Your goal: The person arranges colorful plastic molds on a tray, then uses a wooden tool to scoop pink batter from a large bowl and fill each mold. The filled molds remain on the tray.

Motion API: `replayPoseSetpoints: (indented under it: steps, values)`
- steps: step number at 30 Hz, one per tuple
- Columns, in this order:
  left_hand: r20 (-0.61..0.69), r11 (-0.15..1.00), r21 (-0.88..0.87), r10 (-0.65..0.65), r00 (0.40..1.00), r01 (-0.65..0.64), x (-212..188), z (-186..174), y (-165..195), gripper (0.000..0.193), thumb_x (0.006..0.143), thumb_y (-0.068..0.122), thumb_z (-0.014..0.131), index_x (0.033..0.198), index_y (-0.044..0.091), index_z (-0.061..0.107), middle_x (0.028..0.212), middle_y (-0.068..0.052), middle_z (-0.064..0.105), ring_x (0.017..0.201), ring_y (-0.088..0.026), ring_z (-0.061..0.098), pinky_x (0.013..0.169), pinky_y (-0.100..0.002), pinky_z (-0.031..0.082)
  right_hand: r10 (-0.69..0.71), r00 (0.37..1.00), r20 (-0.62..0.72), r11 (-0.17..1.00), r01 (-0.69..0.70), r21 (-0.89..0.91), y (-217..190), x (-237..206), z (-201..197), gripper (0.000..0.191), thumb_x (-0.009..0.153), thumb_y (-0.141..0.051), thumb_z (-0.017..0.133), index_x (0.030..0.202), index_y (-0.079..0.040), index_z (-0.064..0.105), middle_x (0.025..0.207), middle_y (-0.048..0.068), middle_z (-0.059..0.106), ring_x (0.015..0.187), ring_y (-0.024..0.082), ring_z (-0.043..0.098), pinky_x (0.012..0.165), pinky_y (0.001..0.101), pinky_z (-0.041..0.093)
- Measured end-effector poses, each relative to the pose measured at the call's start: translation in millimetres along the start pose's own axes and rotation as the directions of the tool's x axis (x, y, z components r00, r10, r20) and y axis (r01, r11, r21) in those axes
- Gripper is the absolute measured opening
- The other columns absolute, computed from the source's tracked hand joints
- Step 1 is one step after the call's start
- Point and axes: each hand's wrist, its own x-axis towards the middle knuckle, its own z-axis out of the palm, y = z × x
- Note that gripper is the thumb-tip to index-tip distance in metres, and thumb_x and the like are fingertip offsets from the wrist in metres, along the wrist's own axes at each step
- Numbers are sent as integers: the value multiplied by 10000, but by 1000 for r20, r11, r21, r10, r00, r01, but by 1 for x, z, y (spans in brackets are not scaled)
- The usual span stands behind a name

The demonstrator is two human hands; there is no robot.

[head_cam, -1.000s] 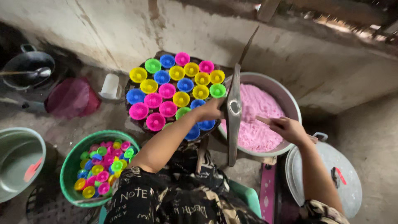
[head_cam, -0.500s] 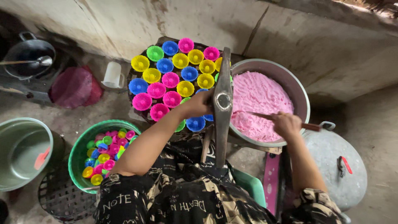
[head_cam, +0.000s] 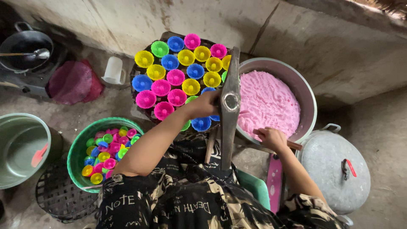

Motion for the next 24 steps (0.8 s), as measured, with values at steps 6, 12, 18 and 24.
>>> replayPoseSetpoints:
  steps: [6,12,18,24]
  values:
    - [-31,988,151,-25,999,30,9,-1,-10,592,790,34,786,1351,44,597,1245,-71,722,1108,-126,633,991,-330,525,-9,988,155,992,-11,124,45,-13,-42,341,886,-473,690,1187,-334,771,1031,31,780,923,249,745,813,377,577]
    - [2,988,153,29,1000,-29,47,2,-21,592,790,37,729,1372,50,616,1274,-84,735,1130,-142,654,1015,-327,518,-65,989,133,850,-15,526,84,-12,-140,365,864,-223,780,1207,-98,785,1004,32,833,882,97,678,815,297,566]
    - [79,965,263,-18,997,-3,91,27,-24,585,762,115,833,1304,42,628,1202,-89,744,1062,-142,657,963,-323,531,-221,972,79,573,64,817,89,5,-202,363,944,-171,713,1235,46,728,1035,51,752,940,107,644,825,303,536]
    - [125,988,151,3,992,-22,97,37,-21,612,716,106,787,1301,45,618,1138,-74,748,1001,-126,660,904,-336,547,-391,920,18,610,244,754,39,22,-212,342,906,-174,716,1207,-11,723,1071,24,749,982,115,659,884,291,531]
